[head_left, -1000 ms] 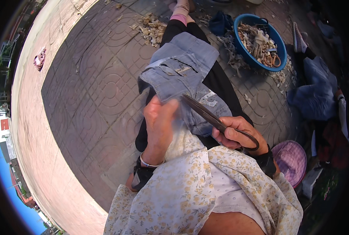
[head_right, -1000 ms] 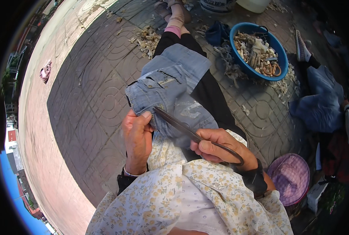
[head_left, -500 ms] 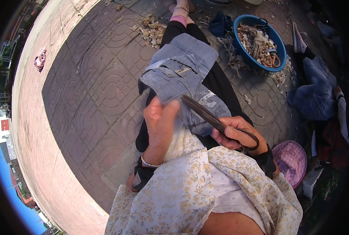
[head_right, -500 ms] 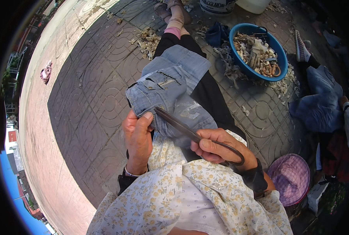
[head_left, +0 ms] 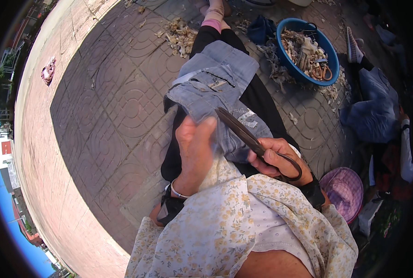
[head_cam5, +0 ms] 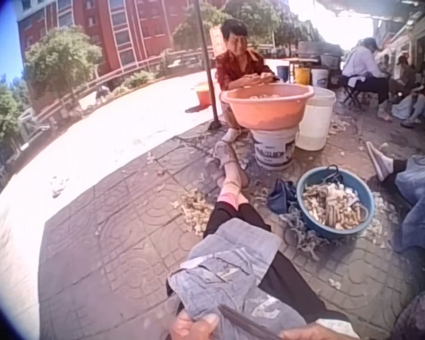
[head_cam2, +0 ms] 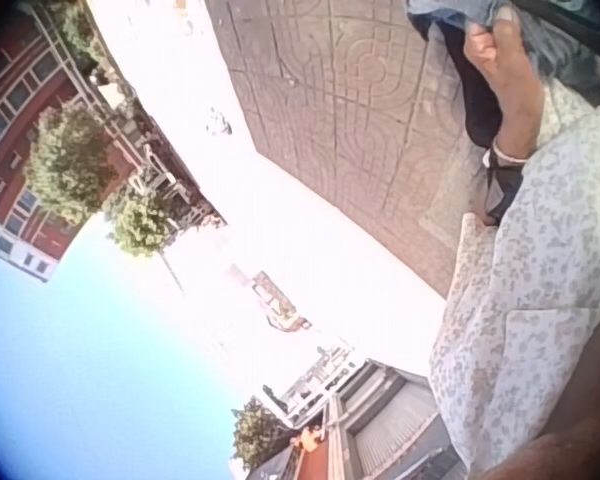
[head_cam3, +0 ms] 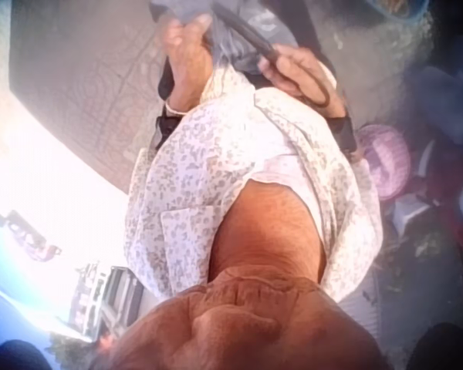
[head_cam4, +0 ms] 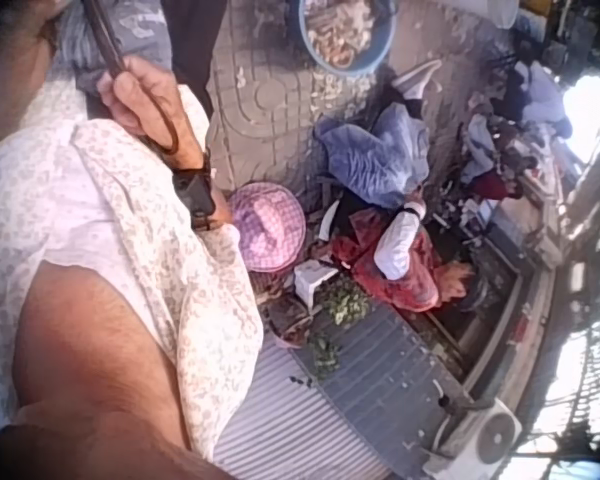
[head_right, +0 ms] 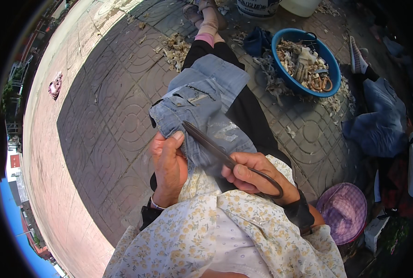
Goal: The person uses shears to cut the ends off garlic cloves while holding a piece of denim on their lap, placing the trimmed garlic into a blue basin.
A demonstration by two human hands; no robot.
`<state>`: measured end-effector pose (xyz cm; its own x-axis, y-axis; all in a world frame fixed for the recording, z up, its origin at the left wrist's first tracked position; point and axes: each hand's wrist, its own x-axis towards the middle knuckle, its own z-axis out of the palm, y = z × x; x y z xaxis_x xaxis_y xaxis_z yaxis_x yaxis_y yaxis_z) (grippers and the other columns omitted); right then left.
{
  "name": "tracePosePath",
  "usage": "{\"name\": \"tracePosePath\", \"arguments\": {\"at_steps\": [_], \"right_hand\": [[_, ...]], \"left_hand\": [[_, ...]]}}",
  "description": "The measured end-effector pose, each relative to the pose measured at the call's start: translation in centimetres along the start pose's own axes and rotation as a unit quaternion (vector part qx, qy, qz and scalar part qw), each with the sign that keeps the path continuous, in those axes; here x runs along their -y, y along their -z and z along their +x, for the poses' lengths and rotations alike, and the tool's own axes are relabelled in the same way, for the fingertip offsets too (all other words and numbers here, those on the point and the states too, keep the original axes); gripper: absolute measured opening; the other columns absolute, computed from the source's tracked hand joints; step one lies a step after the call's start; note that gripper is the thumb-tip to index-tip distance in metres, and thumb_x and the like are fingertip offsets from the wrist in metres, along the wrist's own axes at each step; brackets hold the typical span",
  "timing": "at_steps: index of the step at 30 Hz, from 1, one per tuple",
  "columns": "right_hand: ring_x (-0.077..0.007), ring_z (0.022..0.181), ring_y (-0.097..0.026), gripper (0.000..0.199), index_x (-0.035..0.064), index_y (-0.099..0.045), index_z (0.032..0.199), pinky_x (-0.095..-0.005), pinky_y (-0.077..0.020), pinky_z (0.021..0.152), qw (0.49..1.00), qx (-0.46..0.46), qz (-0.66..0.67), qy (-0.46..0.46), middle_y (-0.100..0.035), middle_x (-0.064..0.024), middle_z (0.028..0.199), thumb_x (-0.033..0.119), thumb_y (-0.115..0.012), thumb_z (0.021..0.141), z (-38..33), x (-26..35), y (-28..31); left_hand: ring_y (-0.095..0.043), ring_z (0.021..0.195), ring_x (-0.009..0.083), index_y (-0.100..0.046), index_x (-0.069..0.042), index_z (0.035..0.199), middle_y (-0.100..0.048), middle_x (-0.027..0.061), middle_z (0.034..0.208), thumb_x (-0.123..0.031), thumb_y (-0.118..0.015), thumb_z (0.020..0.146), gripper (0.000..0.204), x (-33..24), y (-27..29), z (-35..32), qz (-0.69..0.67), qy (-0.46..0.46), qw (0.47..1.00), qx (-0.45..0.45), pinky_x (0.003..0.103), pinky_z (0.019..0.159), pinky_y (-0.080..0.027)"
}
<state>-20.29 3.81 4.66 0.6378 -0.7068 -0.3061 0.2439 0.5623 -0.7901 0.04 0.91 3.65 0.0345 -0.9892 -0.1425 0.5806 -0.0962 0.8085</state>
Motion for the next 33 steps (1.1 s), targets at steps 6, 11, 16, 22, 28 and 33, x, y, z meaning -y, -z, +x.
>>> {"name": "tracePosePath", "arguments": {"at_steps": [6,11,16,22,28,33], "right_hand": [[-0.0015,0.047,-0.033,0.044,0.001,-0.05,0.097,-0.0154,-0.0252,0.035,0.962,-0.138,0.171,0.159,-0.047,-0.003,0.078,0.043,-0.037,0.099,2.9,1.3,0.5],[-0.0014,0.047,-0.036,0.042,-0.0008,-0.055,0.099,-0.0174,-0.0239,0.038,0.997,0.008,0.027,0.071,-0.05,-0.0029,0.07,0.041,-0.049,0.094,0.9,1.3,0.4],[-0.0003,0.049,-0.033,0.032,0.0009,-0.056,0.099,-0.0179,-0.0232,0.042,0.999,0.029,0.008,-0.015,-0.046,0.0026,0.066,0.033,-0.052,0.095,-0.8,0.6,0.2],[0.0,0.051,-0.033,0.033,0.0021,-0.057,0.099,-0.0173,-0.0229,0.044,0.999,0.02,-0.008,-0.038,-0.046,0.004,0.069,0.035,-0.054,0.094,-1.4,0.8,0.4],[-0.0001,0.053,-0.036,0.033,0.0019,-0.057,0.098,-0.0165,-0.0248,0.044,0.999,0.013,-0.006,-0.047,-0.048,0.0028,0.072,0.035,-0.054,0.094,-1.3,0.9,0.5],[-0.0002,0.053,-0.036,0.034,0.0014,-0.057,0.098,-0.0164,-0.0254,0.043,0.999,0.016,0.0,-0.044,-0.048,0.0024,0.072,0.035,-0.054,0.094,-1.3,0.9,0.5]], "left_hand": [[-0.06,0.089,0.014,-0.057,0.004,0.108,-0.063,0.0083,0.101,-0.002,-0.049,0.084,0.026,1.5,0.8,-0.8,0.087,0.066,0.994,0.031,0.029,0.084,-0.046],[-0.059,0.096,0.0145,-0.054,0.006,0.115,-0.062,0.009,0.108,-0.003,-0.049,0.086,0.031,-0.6,0.5,-0.1,-0.014,0.01,1.0,0.026,0.028,0.086,-0.045],[-0.059,0.097,0.0149,-0.055,0.006,0.114,-0.062,0.0095,0.109,-0.002,-0.049,0.085,0.031,-0.4,1.0,0.1,-0.008,0.004,1.0,0.027,0.029,0.088,-0.044],[-0.06,0.085,0.0135,-0.056,0.002,0.105,-0.063,0.0081,0.097,-0.002,-0.05,0.084,0.022,-0.7,0.0,0.1,-0.016,0.006,1.0,-0.005,0.029,0.082,-0.047],[-0.06,0.084,0.0124,-0.056,0.0,0.1,-0.063,0.007,0.095,-0.003,-0.051,0.084,0.017,-1.2,-0.3,0.0,-0.015,0.019,1.0,-0.004,0.028,0.08,-0.048],[-0.059,0.093,0.0137,-0.056,0.006,0.112,-0.063,0.0093,0.105,-0.003,-0.05,0.086,0.028,-0.7,0.6,0.0,-0.004,0.007,0.999,0.034,0.028,0.085,-0.046]]}}
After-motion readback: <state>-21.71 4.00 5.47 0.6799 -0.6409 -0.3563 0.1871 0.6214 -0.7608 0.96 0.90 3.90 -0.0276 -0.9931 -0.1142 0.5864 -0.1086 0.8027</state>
